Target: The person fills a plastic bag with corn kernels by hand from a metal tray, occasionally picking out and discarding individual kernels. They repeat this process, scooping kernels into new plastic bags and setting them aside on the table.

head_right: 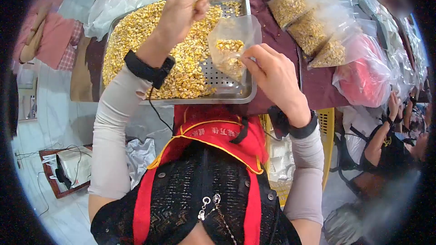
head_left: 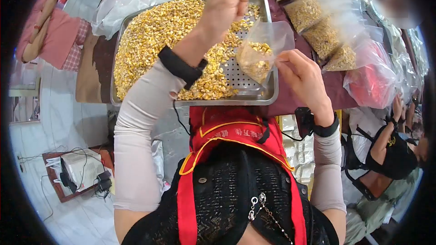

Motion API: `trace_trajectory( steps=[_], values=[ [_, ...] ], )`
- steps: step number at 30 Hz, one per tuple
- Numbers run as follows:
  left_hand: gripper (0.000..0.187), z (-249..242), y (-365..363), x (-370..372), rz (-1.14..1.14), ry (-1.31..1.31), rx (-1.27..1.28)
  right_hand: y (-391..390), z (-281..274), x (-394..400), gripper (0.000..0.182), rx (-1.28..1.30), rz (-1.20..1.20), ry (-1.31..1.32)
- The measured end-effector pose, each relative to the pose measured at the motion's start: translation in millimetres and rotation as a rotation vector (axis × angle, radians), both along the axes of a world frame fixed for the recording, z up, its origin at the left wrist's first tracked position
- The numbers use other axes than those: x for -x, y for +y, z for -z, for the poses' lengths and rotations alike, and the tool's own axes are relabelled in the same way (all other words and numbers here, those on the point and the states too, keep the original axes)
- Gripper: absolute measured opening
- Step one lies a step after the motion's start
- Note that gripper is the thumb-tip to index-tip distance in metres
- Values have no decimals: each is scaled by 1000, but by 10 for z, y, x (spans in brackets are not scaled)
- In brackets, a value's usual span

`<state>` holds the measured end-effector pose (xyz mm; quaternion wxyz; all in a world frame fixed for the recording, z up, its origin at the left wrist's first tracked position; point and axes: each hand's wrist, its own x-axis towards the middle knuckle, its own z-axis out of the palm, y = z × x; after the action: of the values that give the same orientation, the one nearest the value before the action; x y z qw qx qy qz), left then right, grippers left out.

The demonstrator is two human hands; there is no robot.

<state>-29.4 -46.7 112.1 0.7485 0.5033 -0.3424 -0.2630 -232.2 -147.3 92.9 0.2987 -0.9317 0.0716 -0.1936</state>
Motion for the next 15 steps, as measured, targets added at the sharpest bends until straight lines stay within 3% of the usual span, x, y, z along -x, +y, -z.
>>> trace_trajectory(
  steps=[4, 5, 7, 8, 10, 11, 12, 15],
  values=[
    [28, 528, 383, -481, -95, -125, -514, -6, 54, -15, 9, -2, 4, -22],
    [28, 693, 447, -583, -99, -124, -517, -4, 66, -24, 10, -9, 3, -31],
    [22, 1030, 537, -759, -154, -701, -724, 2, 65, -37, 10, -13, -1, -37],
    [22, 1203, 564, -827, -157, -698, -721, 7, 50, -38, 10, -15, 2, -24],
    [25, 1280, 583, -820, -106, -1356, -788, 13, 30, -41, 11, -12, 2, -8],
    [21, 1341, 593, -775, -61, -1547, -807, 15, 24, -41, 11, -14, 11, 1],
    [21, 1327, 593, -658, -64, -1545, -805, 16, 19, -41, 11, -17, 20, 10],
    [10, 1319, 603, -495, 50, -1878, -795, 12, 9, -31, 12, -2, 17, 5]
  ],
)
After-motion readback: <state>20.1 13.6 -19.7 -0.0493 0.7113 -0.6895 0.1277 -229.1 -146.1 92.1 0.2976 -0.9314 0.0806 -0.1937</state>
